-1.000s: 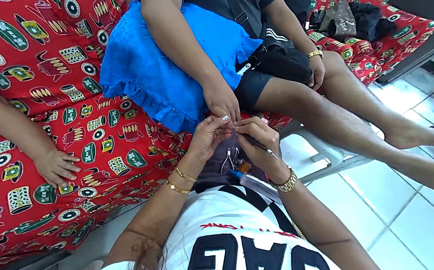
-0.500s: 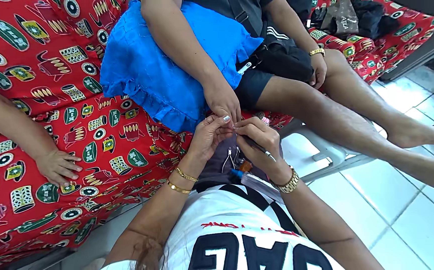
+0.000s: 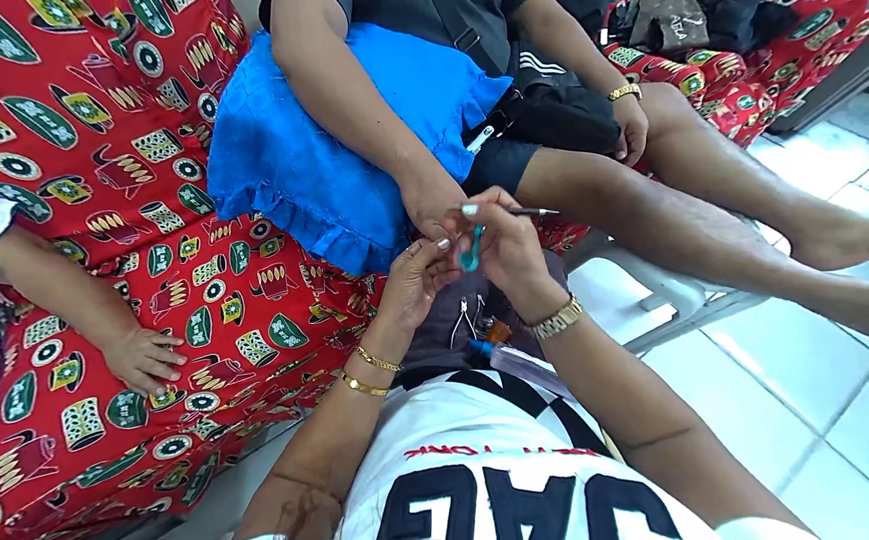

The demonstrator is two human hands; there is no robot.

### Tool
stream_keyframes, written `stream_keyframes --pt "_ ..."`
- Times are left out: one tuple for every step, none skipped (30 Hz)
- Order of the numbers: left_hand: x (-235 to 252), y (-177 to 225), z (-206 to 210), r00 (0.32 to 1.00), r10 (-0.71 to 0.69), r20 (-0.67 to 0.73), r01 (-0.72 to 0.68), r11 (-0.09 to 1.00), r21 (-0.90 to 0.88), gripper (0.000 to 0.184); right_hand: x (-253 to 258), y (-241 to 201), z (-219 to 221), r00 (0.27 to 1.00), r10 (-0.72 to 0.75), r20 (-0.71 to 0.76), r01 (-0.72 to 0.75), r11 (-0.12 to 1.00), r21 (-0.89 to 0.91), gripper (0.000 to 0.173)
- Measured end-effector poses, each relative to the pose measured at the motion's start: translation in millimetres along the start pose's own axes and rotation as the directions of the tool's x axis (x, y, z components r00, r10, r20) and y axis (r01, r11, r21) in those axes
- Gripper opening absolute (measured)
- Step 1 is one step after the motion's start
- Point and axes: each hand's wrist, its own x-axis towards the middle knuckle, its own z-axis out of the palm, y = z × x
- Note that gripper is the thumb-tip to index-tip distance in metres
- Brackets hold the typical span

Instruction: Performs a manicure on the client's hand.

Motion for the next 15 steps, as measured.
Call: stream_keyframes --pt "0.0 0.4 0.7 1.0 -0.007 -0.016 0.007 1.0 -0.013 0.013 2.2 -2.0 -1.5 0.998 -0.031 -0.054 0.029 0.999 -0.034 0.021" --pt "-0.1 1.3 1.7 1.0 -0.011 -0.029 0.01 1.0 -0.029 0.014 1.9 -5.3 -1.1 0.995 -0.044 -0.085 0.043 0.999 -0.018 0.022" --pt "0.3 2.8 2.0 0.999 -0.014 -0.034 0.012 0.999 -0.049 0.014 -2.1 -9.3 2.1 0.997 -0.037 -0.073 0.037 0.999 -0.001 0.022" --pt "1.0 3.5 2.0 0.999 -0.014 -0.037 0.011 0.998 -0.066 0.014 -8.2 -11.8 6.6 1.0 -0.017 -0.025 0.017 1.0 0.011 0.02" --pt "1.4 2.6 0.9 1.0 -0.008 -0.022 0.006 0.998 -0.068 0.015 -13.7 -10.7 9.6 1.0 0.005 0.029 -0.006 0.999 0.05 0.017" --pt "1.1 1.7 -0.2 1.0 -0.002 -0.008 0.001 0.998 -0.06 0.016 -12.9 -5.0 9.2 0.999 0.006 0.046 -0.01 0.996 0.093 0.014" --pt "0.4 1.2 -1.8 1.0 -0.003 0.008 0.003 0.999 -0.035 0.016 -4.7 3.4 4.1 0.999 -0.022 0.023 0.019 0.994 0.104 0.013" --pt "-0.3 1.0 -3.1 1.0 -0.01 0.023 0.01 1.0 -0.025 0.015 3.5 8.7 -4.9 0.998 -0.066 0.003 0.066 0.996 0.057 0.012" --pt "-1.1 1.5 -3.7 0.999 -0.016 0.039 0.017 0.999 -0.035 0.016 8.9 9.4 -15.1 0.995 -0.104 -0.003 0.104 0.994 -0.033 0.011" --pt "-1.0 2.6 -4.3 0.999 -0.017 0.051 0.019 0.998 -0.056 0.017 10.6 6.8 -24.1 0.992 -0.125 0.012 0.126 0.982 -0.143 0.009" --pt "-0.7 3.6 -5.5 0.998 -0.018 0.062 0.023 0.997 -0.073 0.018 7.8 3.5 -30.7 0.988 -0.147 0.054 0.156 0.952 -0.264 0.008" --pt "-0.3 3.6 -7.0 0.997 -0.022 0.071 0.028 0.996 -0.086 0.017 1.6 1.0 -34.6 0.976 -0.186 0.111 0.215 0.905 -0.367 0.007" --pt "0.3 3.5 -7.9 0.996 -0.026 0.08 0.033 0.995 -0.092 0.016 -6.4 -1.0 -36.1 0.958 -0.228 0.175 0.284 0.848 -0.448 0.007" --pt "0.5 3.3 -7.9 0.996 -0.031 0.084 0.038 0.995 -0.09 0.016 -14.9 -2.3 -35.5 0.935 -0.268 0.234 0.353 0.783 -0.513 0.007" --pt "0.2 2.9 -7.5 0.996 -0.035 0.085 0.042 0.995 -0.087 0.016 -22.1 -2.2 -34.5 0.911 -0.302 0.282 0.412 0.724 -0.553 0.008"
